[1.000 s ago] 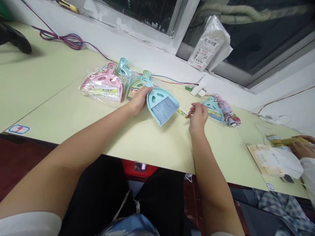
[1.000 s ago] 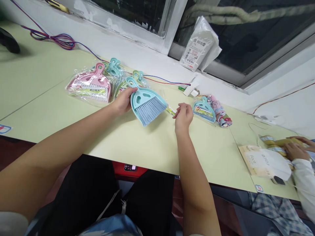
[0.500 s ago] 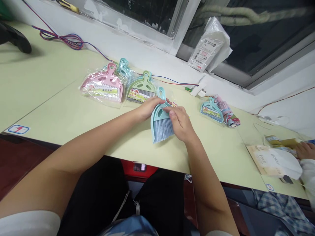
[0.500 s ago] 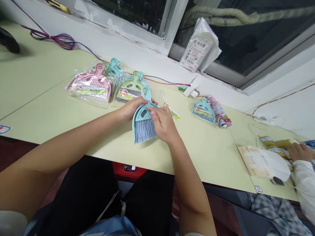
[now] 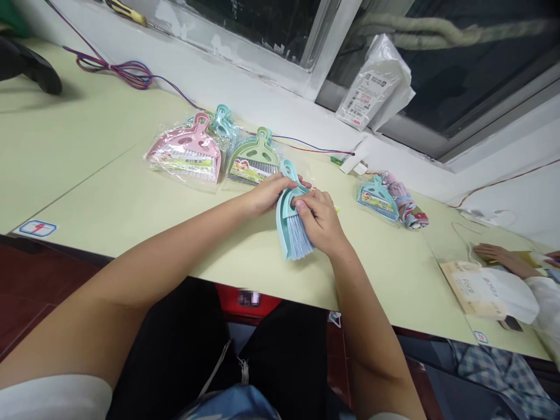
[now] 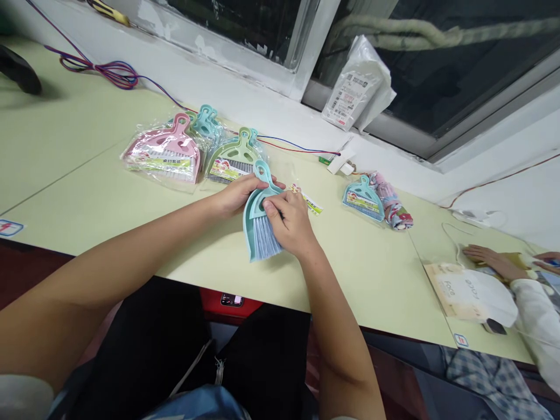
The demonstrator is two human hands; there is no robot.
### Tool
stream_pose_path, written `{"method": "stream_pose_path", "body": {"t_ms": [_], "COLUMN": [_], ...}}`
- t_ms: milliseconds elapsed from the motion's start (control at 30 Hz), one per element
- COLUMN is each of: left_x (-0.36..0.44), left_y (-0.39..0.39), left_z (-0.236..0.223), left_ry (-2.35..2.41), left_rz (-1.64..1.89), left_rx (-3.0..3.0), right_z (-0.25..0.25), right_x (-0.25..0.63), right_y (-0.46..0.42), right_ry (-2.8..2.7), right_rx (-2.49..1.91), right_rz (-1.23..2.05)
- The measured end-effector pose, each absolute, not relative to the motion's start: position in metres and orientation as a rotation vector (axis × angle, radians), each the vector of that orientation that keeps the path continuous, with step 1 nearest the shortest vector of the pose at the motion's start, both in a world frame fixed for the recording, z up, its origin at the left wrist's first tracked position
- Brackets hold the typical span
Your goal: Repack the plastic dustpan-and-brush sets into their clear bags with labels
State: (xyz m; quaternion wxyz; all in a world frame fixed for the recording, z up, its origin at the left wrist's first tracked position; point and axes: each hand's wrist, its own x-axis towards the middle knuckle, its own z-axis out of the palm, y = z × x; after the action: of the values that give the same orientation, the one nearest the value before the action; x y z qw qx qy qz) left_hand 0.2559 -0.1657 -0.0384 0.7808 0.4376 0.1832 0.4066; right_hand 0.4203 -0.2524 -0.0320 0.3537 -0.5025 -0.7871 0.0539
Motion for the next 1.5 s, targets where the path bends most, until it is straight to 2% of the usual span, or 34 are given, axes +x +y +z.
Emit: {"method": "stream_pose_path", "body": {"t_ms": [400,933,1133,1333,1500], "left_x": [0.256,0.254,0.249,0.236,0.223], "left_y": [-0.168,-0.166,-0.156,-0.132,-0.117], "left_z": [-0.039,-0.042,-0.041,-0.045,-0.051], "left_ry": [0.382,0.478,0.502,0.565,0.622], "left_rz": [0.86,0.801,0.88,0.928,0.801], "left_rx": [0.988,1.043,1.017,1.053,1.222], "right_z": [-0.028,-0.018,-0.007,-0.01,-0.022], "right_x": [0.422,0.425,0.48,0.503,0.497], "right_y": [-0.248,-0.244,-0.238,-0.239,-0.237], "right_ry": [-1.945,-1.584,-1.327,-1.625,-1.822], "right_rx": [-1.231,-1.291,-1.239,-1.504,-1.768], "right_rz": [0.222,0.633,0.388,-0.169,-0.291]}}
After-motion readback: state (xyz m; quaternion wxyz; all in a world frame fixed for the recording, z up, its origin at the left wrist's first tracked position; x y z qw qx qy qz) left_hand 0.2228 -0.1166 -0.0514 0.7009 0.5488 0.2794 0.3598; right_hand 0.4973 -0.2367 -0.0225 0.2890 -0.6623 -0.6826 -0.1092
